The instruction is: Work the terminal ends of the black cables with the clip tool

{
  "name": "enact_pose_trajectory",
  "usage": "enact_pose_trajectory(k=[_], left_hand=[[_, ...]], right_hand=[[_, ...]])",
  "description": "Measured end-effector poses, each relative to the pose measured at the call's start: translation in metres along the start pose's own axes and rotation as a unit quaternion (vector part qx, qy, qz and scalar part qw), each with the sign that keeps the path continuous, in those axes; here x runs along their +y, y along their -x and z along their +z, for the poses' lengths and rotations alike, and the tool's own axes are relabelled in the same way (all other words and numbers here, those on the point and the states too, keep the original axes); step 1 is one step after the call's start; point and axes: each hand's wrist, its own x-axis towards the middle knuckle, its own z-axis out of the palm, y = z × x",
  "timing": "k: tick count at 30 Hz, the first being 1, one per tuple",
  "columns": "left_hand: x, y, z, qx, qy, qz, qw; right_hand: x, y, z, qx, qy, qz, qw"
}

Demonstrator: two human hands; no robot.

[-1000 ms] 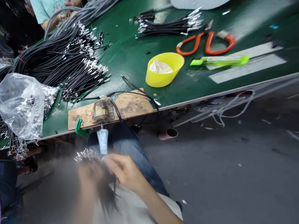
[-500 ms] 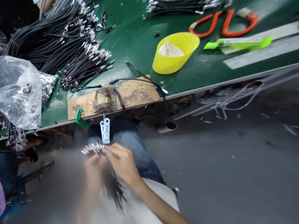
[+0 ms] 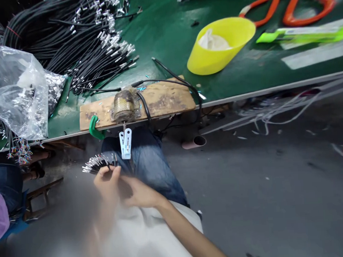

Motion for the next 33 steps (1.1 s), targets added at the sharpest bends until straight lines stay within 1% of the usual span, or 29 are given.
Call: enact_pose_trajectory(k=[3, 6, 8, 15, 17, 20, 22, 23, 25, 26, 27, 28, 29, 30, 31, 32, 33], left_hand=[[-0.005, 0.005, -0.005, -0.042, -0.028, 0.026, 0.998], [-0.008, 0.007, -0.007, -0.05, -0.029, 0.036, 0.998], [-0.009, 0.006, -0.008, -0.055, -0.026, 0.037, 0.997], [-0.013, 0.008, -0.011, -0.063, -0.03, 0.037, 0.997], [-0.013, 0.006, -0.01, -0.068, -0.035, 0.036, 0.996], [-0.012, -0.004, -0.012, -0.082, -0.045, 0.04, 0.995], [-0.009, -0.012, -0.021, -0.07, -0.06, 0.07, 0.993], [-0.007, -0.016, -0.028, -0.056, -0.073, 0.099, 0.991], [0.0, -0.019, -0.046, -0.005, -0.112, 0.173, 0.979], [0.004, -0.019, -0.056, 0.011, -0.152, 0.223, 0.963], [0.009, -0.017, -0.064, -0.016, -0.214, 0.287, 0.934], [0.013, -0.014, -0.07, -0.109, -0.281, 0.35, 0.887], [0.017, -0.01, -0.073, -0.18, -0.295, 0.376, 0.86], [0.02, -0.007, -0.073, -0.27, -0.305, 0.401, 0.82], [0.021, -0.004, -0.07, -0.341, -0.318, 0.415, 0.781], [0.022, -0.003, -0.065, -0.383, -0.332, 0.423, 0.752], [0.021, -0.004, -0.059, -0.433, -0.384, 0.424, 0.697]], right_hand=[[0.01, 0.0, 0.008, 0.04, 0.029, 0.003, 0.999], [0.019, -0.001, 0.016, 0.081, 0.036, -0.009, 0.996], [0.023, -0.002, 0.02, 0.094, 0.032, -0.011, 0.995], [0.024, -0.004, 0.022, 0.099, 0.011, -0.01, 0.995], [0.022, -0.004, 0.021, 0.093, 0.004, 0.02, 0.995], [0.017, -0.005, 0.02, 0.076, 0.0, 0.075, 0.994], [0.014, -0.006, 0.016, 0.075, 0.006, 0.094, 0.993], [0.013, -0.008, 0.014, 0.079, 0.011, 0.098, 0.992], [0.013, -0.01, 0.006, 0.089, 0.023, 0.111, 0.99], [0.013, -0.011, 0.002, 0.092, 0.03, 0.118, 0.988], [0.013, -0.011, -0.002, 0.092, 0.038, 0.125, 0.987], [0.013, -0.011, -0.006, 0.088, 0.047, 0.131, 0.986], [0.012, -0.01, -0.009, 0.078, 0.057, 0.136, 0.986], [0.011, -0.008, -0.011, 0.065, 0.068, 0.14, 0.986], [0.009, -0.006, -0.012, 0.05, 0.08, 0.145, 0.985], [0.005, -0.003, -0.012, 0.033, 0.093, 0.15, 0.984], [0.0, 0.0, -0.012, 0.017, 0.107, 0.155, 0.982]])
